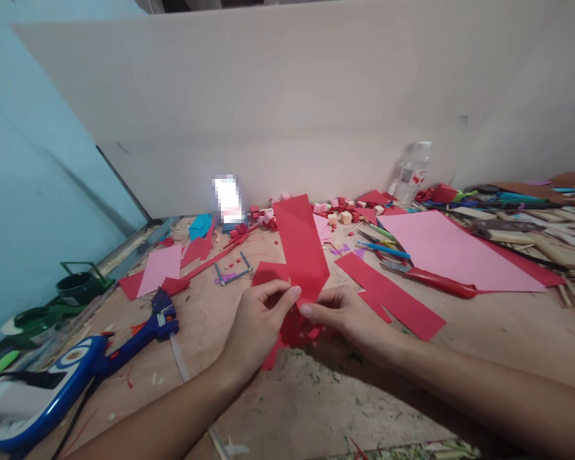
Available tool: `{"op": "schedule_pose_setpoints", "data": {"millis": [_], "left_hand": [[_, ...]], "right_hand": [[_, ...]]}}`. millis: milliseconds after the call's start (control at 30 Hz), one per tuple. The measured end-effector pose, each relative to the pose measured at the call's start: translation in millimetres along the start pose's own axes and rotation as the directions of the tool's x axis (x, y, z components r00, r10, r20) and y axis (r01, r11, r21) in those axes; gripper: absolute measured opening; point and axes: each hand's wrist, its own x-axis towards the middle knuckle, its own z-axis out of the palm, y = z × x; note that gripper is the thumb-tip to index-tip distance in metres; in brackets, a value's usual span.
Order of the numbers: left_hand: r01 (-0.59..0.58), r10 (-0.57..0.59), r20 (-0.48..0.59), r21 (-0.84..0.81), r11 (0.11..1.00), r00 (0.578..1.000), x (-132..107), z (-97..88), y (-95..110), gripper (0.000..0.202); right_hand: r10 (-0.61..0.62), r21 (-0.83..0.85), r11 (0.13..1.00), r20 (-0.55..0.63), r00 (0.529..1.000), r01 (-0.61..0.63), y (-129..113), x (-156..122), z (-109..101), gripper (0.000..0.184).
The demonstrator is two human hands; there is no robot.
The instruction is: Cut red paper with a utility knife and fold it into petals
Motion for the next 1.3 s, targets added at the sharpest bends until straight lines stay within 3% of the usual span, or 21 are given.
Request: {"op": "schedule_pose_setpoints", "data": {"millis": [133,500,733,833,933,1033,1100,1167,1233,1267,1300], "left_hand": [[0.027,-0.027,0.028,-0.027,0.999,0.999,-1,1.4,-1,0.032],[0.07,-0.071,-0.021,-0.023,0.997,0.997,-2,1.6,-3,0.034],[0.069,-0.071,-0.065,-0.033,0.997,0.995,-10,5.8,-3,0.036],[0.062,-0.065,-0.121,-0.026,0.998,0.991,-6,0.9,-2,0.036],[0.052,-0.051,-0.134,0.003,0.999,0.99,4,-11.4,5,0.037],[0.102,-0.105,0.06,0.048,0.994,0.993,6,-20.9,13,0.036],[0.186,-0.208,0.229,0.114,0.976,0.951,-3,-21.2,16,0.03],[0.26,-0.325,0.316,0.232,0.937,0.891,-19,-17.5,17,0.021],[0.242,-0.38,0.337,0.385,0.891,0.862,-37,-12.5,17,0.016],[0.178,-0.367,0.36,0.462,0.869,0.857,-45,-10.3,18,0.018],[0.101,-0.339,0.379,0.527,0.844,0.861,-52,-8.5,19,0.02]], "right_hand": [[0.016,0.026,1.0,0.019,1.0,-0.016,2,2,1,0.046],[0.087,-0.019,0.996,0.083,0.993,-0.086,4,2,6,0.04],[0.061,-0.19,0.982,0.211,0.976,-0.02,-15,0,-7,0.024],[0.198,-0.207,0.966,0.22,0.955,-0.152,-15,-8,-5,0.013],[0.31,-0.275,0.934,0.306,0.9,-0.228,-19,-18,-5,0.008],[0.202,-0.365,0.93,0.391,0.898,-0.05,-40,-34,-14,0.013],[0.089,-0.458,0.883,0.376,0.922,0.102,-54,-51,-22,0.013],[-0.028,-0.499,0.839,0.356,0.934,0.216,-58,-71,-29,0.012],[-0.142,-0.507,0.74,0.525,0.839,0.442,-48,-88,-34,0.023],[-0.282,-0.44,0.672,0.591,0.756,0.595,-38,-95,-35,0.027],[-0.338,-0.449,0.615,0.593,0.731,0.649,-26,-101,-35,0.031]]}}
